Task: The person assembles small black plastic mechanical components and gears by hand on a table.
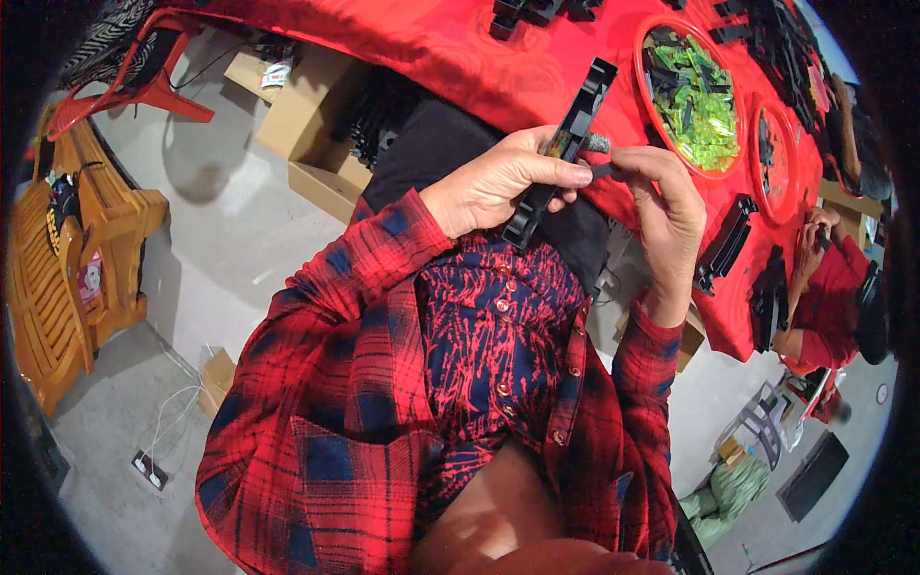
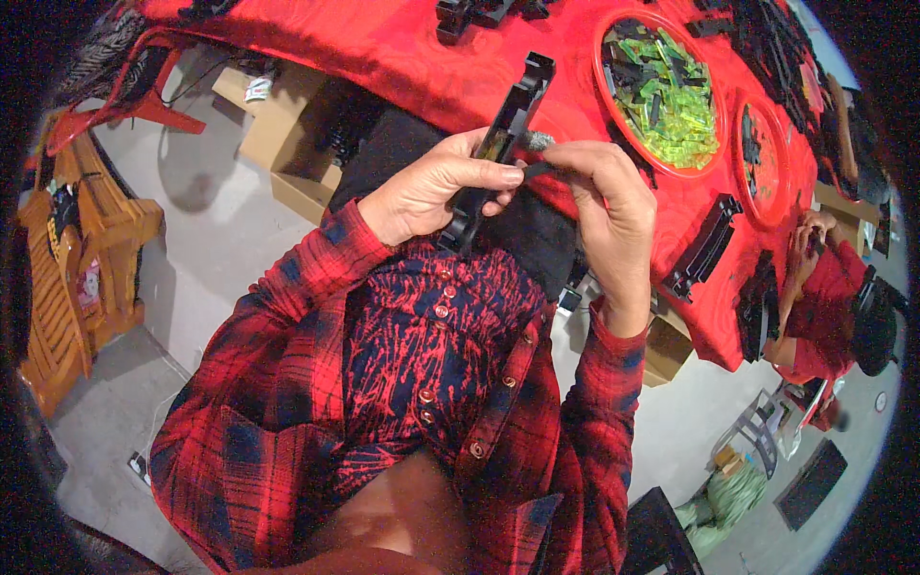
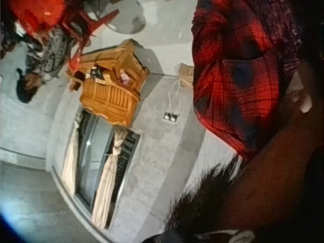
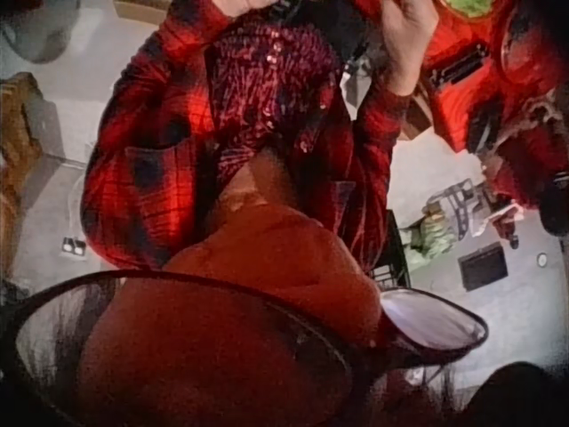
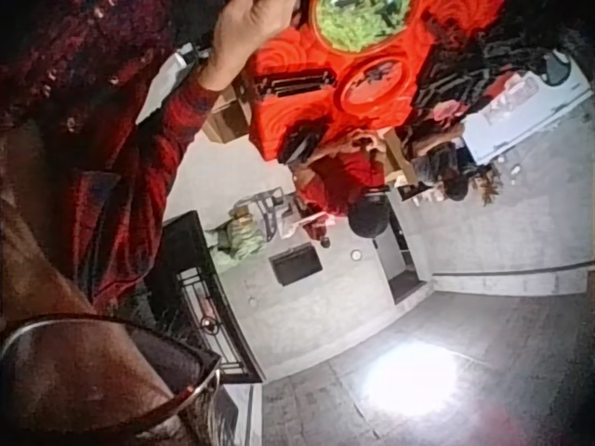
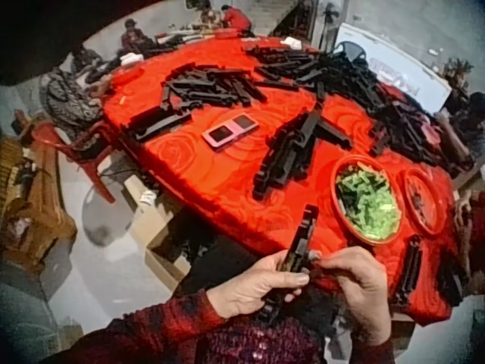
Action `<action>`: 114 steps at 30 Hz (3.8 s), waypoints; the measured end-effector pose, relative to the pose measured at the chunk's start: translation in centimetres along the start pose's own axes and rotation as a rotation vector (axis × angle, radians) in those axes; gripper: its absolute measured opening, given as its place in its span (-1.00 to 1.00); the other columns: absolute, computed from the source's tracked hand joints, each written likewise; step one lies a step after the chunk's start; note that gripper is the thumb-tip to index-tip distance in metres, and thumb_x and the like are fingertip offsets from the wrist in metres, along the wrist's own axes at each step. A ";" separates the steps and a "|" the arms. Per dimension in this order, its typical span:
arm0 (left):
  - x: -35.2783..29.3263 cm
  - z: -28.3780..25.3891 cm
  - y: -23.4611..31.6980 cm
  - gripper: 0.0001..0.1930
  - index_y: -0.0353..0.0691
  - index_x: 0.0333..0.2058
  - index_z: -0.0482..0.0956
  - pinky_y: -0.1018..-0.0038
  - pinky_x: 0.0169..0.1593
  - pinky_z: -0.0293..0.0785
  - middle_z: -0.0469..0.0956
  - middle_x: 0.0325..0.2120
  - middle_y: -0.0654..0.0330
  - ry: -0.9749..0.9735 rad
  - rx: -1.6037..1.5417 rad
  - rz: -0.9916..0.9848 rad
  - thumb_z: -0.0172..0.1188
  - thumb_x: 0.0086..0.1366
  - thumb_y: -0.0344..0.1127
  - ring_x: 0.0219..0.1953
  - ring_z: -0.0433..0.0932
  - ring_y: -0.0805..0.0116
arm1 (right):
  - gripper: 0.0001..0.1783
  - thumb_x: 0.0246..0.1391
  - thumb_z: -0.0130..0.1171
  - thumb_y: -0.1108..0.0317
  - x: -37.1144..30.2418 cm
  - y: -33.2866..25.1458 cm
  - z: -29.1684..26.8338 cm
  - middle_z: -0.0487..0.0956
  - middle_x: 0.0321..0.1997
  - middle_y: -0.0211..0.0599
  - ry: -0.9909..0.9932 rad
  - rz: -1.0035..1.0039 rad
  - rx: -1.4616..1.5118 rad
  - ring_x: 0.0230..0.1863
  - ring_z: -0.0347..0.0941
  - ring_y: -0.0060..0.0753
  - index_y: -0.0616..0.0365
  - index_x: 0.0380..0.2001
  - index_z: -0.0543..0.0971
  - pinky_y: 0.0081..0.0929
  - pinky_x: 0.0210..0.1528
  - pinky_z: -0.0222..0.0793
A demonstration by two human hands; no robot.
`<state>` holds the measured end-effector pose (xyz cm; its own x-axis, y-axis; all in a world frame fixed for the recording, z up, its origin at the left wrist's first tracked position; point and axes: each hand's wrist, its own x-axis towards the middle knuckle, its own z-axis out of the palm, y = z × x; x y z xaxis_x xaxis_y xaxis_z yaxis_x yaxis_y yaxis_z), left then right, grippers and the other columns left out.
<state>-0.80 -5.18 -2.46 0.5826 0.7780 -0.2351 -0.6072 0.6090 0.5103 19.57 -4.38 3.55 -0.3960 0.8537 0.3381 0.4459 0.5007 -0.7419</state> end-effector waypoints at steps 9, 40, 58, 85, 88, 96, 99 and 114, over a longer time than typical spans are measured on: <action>0.1 0.2 0.0 -0.60 -0.25 0.03 0.50 0.62 -0.40 0.42 0.54 -0.36 0.32 0.047 0.039 0.051 0.32 0.21 -0.43 -0.41 0.51 0.56 | -0.75 0.30 0.09 0.45 -0.6 -0.3 1.4 0.61 -0.16 -0.23 0.326 0.414 0.400 -0.22 0.53 -0.56 0.31 -0.01 0.53 -0.61 -0.12 0.44; 0.9 -1.4 -0.8 -0.51 -0.27 0.18 0.41 0.49 -0.20 0.52 0.62 -0.11 0.08 -0.024 -0.031 -0.041 -0.21 0.50 -0.06 -0.26 0.63 0.37 | -0.80 0.17 0.10 0.42 -2.6 3.1 1.5 0.35 -0.40 -0.51 0.142 0.958 1.955 -0.43 0.27 -0.61 0.21 -0.14 0.49 -0.34 -0.01 0.21; 0.7 -0.8 -0.5 -0.61 -0.27 0.07 0.46 0.41 -0.16 0.53 0.61 -0.06 0.00 -0.014 -0.068 -0.081 -0.18 0.46 -0.18 -0.22 0.63 0.27 | -0.92 0.24 0.17 0.45 -0.8 -1.2 2.7 0.54 -0.32 -0.42 0.469 0.502 0.679 -0.39 0.38 -0.66 0.25 -0.28 0.57 -0.74 -0.31 0.29; 1.3 -2.0 -1.9 -0.75 -0.31 -0.06 0.51 0.35 -0.12 0.62 0.61 -0.22 0.14 -0.138 -0.239 -0.075 -0.06 0.47 -0.29 -0.22 0.63 0.32 | -0.90 -0.05 0.33 0.41 0.8 -2.0 4.8 0.44 -0.52 -0.28 0.240 0.153 -0.507 -0.40 0.39 -0.21 0.16 -0.52 0.59 -0.27 -0.29 0.15; 1.4 -2.1 -2.2 -0.76 -0.31 -0.08 0.51 0.39 -0.11 0.62 0.61 -0.22 0.16 -0.085 -0.229 -0.072 -0.04 0.47 -0.29 -0.22 0.63 0.36 | -0.90 -0.04 0.32 0.39 0.6 -1.8 4.9 0.46 -0.49 -0.30 0.240 0.141 -0.532 -0.35 0.39 -0.18 0.13 -0.52 0.60 -0.25 -0.24 0.13; 1.2 -1.8 -2.3 -0.78 -0.25 -0.09 0.51 0.35 -0.09 0.63 0.61 -0.23 0.23 -0.067 -0.209 -0.099 -0.01 0.47 -0.25 -0.19 0.63 0.41 | -0.91 -0.01 0.29 0.33 0.4 -2.6 4.9 0.47 -0.44 -0.30 0.221 0.167 -0.739 -0.27 0.41 -0.18 0.07 -0.51 0.61 -0.20 -0.16 0.09; 0.8 -1.3 -1.8 -0.77 -0.23 -0.08 0.51 0.31 -0.12 0.64 0.61 -0.21 0.24 -0.047 -0.194 -0.148 -0.02 0.47 -0.23 -0.20 0.63 0.40 | -0.91 -0.01 0.29 0.33 0.3 -2.7 4.8 0.47 -0.44 -0.30 0.209 0.178 -0.760 -0.27 0.41 -0.18 0.06 -0.50 0.62 -0.20 -0.17 0.10; 0.7 0.5 -2.0 -0.82 -0.21 -0.17 0.54 0.60 -0.36 0.46 0.56 -0.43 0.33 0.039 0.174 -0.024 0.11 0.38 -0.24 -0.45 0.53 0.54 | -0.89 0.01 0.27 0.32 0.4 -2.5 4.7 0.50 -0.45 -0.29 0.185 0.204 -0.768 -0.29 0.44 -0.18 0.08 -0.51 0.62 -0.19 -0.17 0.12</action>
<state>1.15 -5.95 -3.22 0.5724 0.7709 -0.2793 -0.4887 0.5943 0.6388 14.52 -5.98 2.76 -0.1383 0.9150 0.3791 0.9476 0.2336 -0.2180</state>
